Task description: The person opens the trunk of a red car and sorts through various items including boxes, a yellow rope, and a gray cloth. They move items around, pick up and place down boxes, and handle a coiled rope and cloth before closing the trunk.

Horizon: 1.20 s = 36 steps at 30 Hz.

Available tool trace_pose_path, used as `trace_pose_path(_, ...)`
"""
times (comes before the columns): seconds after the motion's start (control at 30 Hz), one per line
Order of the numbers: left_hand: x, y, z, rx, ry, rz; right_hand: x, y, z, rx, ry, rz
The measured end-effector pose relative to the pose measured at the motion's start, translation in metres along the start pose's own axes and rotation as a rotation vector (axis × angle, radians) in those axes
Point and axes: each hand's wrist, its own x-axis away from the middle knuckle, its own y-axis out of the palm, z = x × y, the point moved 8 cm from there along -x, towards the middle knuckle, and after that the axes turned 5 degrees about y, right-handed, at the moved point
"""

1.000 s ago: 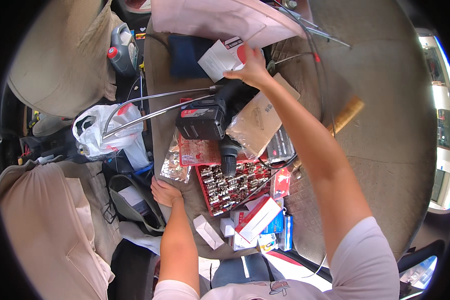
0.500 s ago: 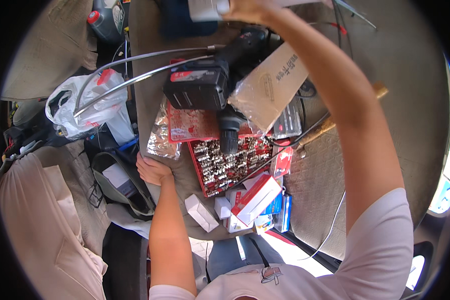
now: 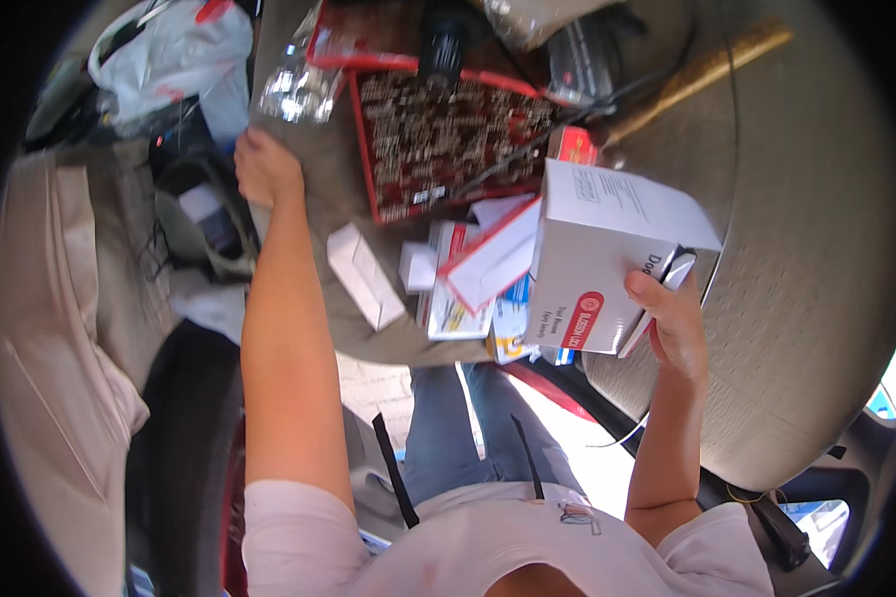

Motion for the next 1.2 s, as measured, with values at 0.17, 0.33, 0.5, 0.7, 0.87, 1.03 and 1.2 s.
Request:
trace_pose_path(0.17,0.059,-0.059,-0.062,0.919,0.081,-0.146,0.108,-0.047,0.103,-0.085,0.165,0.072)
trace_pose_path(0.33,0.228,-0.119,-0.019,0.532,0.169,-0.509,0.165,-0.061,0.184,0.199,0.064,0.056)
trace_pose_path(0.5,0.242,-0.145,-0.036,0.349,0.023,-0.242,0.182,-0.046,0.216,-0.074,0.044,-0.016)
trace_pose_path(0.7,0.292,-0.237,-0.055,1.471,-0.454,-0.776,0.195,-0.085,0.218,-0.121,0.084,0.113)
trace_pose_path(0.87,0.408,-0.329,-0.001,1.326,-0.110,-1.068,0.235,-0.066,0.186,-0.024,-0.063,0.046)
trace_pose_path(1.03,0.426,-0.338,-0.013,1.094,-0.159,-0.782,0.258,-0.045,0.186,-0.109,-0.025,-0.034)
trace_pose_path(1.2,0.412,-0.334,-0.021,0.058,0.433,-0.798,0.271,-0.024,0.171,0.056,-0.023,-0.132)
